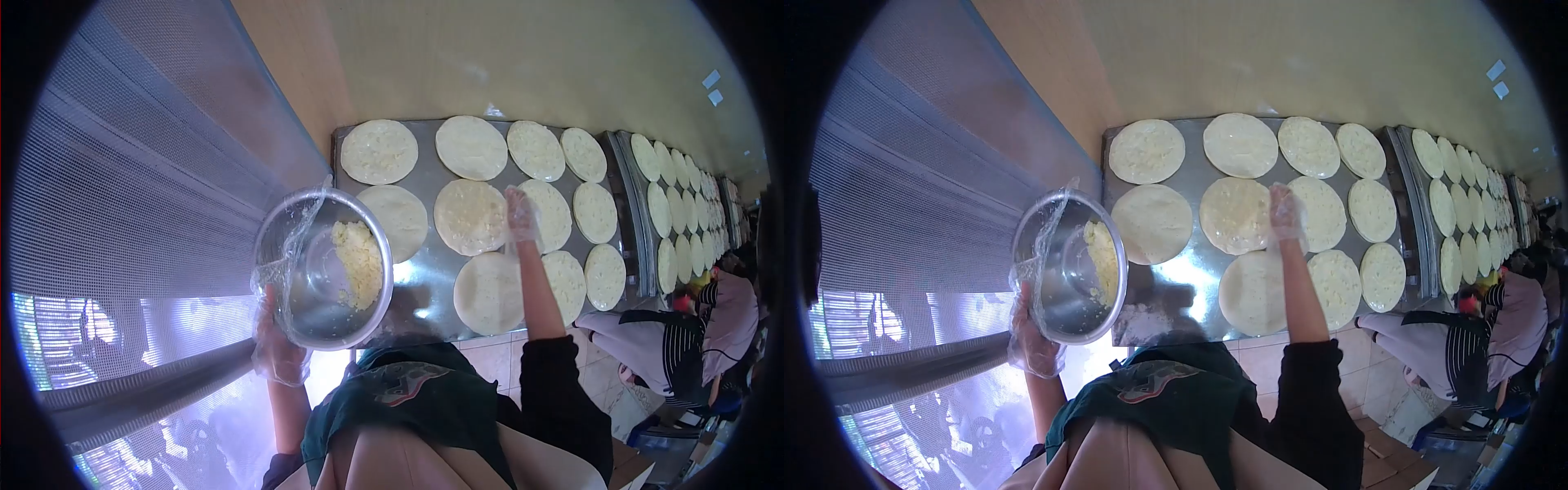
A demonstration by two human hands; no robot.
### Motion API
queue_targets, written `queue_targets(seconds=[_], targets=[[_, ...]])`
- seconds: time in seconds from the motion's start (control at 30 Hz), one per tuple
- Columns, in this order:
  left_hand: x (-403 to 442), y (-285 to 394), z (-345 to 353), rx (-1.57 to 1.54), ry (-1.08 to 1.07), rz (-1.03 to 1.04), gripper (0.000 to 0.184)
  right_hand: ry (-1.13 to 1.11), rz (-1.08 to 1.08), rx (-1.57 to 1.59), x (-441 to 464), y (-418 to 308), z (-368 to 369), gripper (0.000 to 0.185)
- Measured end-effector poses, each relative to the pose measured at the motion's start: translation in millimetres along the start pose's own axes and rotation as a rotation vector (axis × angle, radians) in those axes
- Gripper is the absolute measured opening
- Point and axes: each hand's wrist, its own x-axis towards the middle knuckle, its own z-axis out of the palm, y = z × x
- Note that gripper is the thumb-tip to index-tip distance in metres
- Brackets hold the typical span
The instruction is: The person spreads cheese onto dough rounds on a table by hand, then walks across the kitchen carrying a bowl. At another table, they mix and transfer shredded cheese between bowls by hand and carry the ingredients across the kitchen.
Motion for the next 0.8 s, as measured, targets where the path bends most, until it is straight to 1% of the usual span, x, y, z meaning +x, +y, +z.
queue_targets(seconds=[0.07,0.1,0.13,0.17,0.23,0.27,0.33,0.4,0.43,0.47,0.53,0.57,0.63,0.67,0.73,0.8], targets=[[0.7,0.6,-1.3,-0.032,0.001,-0.022,0.042,0.017,-0.104,0.123,29.8,37.4,9.5,0.022],[-0.7,0.0,-1.9,-0.058,-0.003,-0.050,0.042,-0.230,-0.377,-0.359,34.4,20.6,9.9,0.021],[-2.1,-0.5,0.1,-0.053,0.004,-0.049,0.042,-0.371,-0.754,-0.736,39.1,2.3,10.2,0.020],[-3.5,-0.7,4.2,-0.097,0.001,-0.064,0.043,-0.514,-0.768,-0.733,34.0,-16.8,21.7,0.025],[-5.9,-2.8,12.3,-0.135,-0.003,-0.076,0.044,-0.753,-0.346,-0.486,13.2,-68.0,59.9,0.039],[-7.0,-4.5,16.4,-0.126,0.018,-0.052,0.044,-0.815,-0.230,-0.446,1.9,-85.0,81.9,0.047],[-9.2,-6.4,19.9,-0.114,0.035,-0.019,0.045,-0.822,-0.139,-0.453,-15.9,-113.2,120.7,0.064],[-11.9,-7.8,20.0,-0.053,0.047,0.011,0.044,-0.721,-0.114,-0.493,-29.4,-116.8,151.9,0.072],[-12.7,-8.3,20.5,-0.050,0.047,0.013,0.044,-0.616,-0.085,-0.539,-32.9,-123.1,160.1,0.080],[-13.7,-9.1,22.5,-0.042,0.060,0.027,0.044,-0.616,-0.083,-0.536,-31.3,-126.8,164.0,0.080],[-13.7,-10.5,22.7,-0.033,0.077,0.031,0.043,-0.736,0.031,-0.704,-25.5,-143.5,158.8,0.077],[-13.2,-9.9,22.2,-0.049,0.067,0.021,0.043,-0.737,0.039,-0.705,-24.7,-146.0,158.3,0.077],[-12.0,-8.2,21.2,-0.064,0.052,0.005,0.043,-0.854,0.178,-0.598,-23.8,-140.8,160.3,0.070],[-12.0,-7.7,21.1,-0.063,0.071,0.001,0.043,-0.850,0.185,-0.600,-27.7,-137.6,158.1,0.070],[-12.0,-7.9,20.1,-0.062,0.084,-0.017,0.044,-0.785,0.192,-0.219,-48.2,-128.4,147.5,0.062],[-12.6,-5.7,21.1,-0.073,0.042,-0.036,0.044,-0.800,0.102,-0.056,-74.6,-133.6,115.2,0.060]])
